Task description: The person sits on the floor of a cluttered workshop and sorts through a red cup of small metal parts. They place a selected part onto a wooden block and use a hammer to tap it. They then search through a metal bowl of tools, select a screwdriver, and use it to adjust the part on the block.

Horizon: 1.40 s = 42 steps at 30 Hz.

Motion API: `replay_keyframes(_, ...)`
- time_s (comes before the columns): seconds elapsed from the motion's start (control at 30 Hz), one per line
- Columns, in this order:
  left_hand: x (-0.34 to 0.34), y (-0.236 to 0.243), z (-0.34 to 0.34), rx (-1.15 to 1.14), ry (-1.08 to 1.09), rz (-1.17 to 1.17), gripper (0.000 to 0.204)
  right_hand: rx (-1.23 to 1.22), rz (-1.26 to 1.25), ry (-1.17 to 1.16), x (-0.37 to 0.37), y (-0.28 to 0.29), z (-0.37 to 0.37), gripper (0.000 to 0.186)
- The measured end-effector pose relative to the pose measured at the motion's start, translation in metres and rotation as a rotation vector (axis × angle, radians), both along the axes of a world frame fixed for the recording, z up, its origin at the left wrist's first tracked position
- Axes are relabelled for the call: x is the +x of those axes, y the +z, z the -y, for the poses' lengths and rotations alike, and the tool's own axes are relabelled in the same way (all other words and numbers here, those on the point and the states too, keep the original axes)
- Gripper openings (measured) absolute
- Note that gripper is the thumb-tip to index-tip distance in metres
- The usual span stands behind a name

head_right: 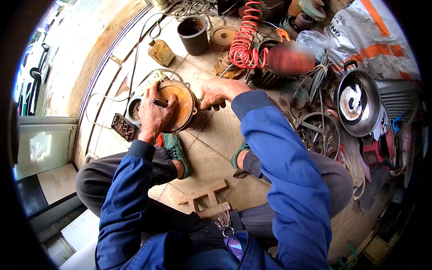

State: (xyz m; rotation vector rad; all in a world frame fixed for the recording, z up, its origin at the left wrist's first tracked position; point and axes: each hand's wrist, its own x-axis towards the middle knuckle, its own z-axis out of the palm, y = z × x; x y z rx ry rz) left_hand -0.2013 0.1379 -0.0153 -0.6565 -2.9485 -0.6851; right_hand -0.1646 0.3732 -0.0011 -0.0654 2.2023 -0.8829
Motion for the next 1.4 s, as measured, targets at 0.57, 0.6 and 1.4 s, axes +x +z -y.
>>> replay_keyframes(0.57,-0.001,-0.007,0.004,-0.015,0.019,-0.029,0.071,-0.887,-0.110,-1.832,0.105,-0.078,0.220,0.032)
replay_keyframes(0.6,0.000,-0.007,0.004,-0.015,0.012,-0.022,0.071,-0.838,-0.094,-1.771,0.113,-0.072,0.207,0.032)
replay_keyframes(1.4,0.001,-0.002,0.001,0.036,0.007,-0.011,0.070,0.149,-0.121,0.073,-0.011,0.001,0.007,0.033)
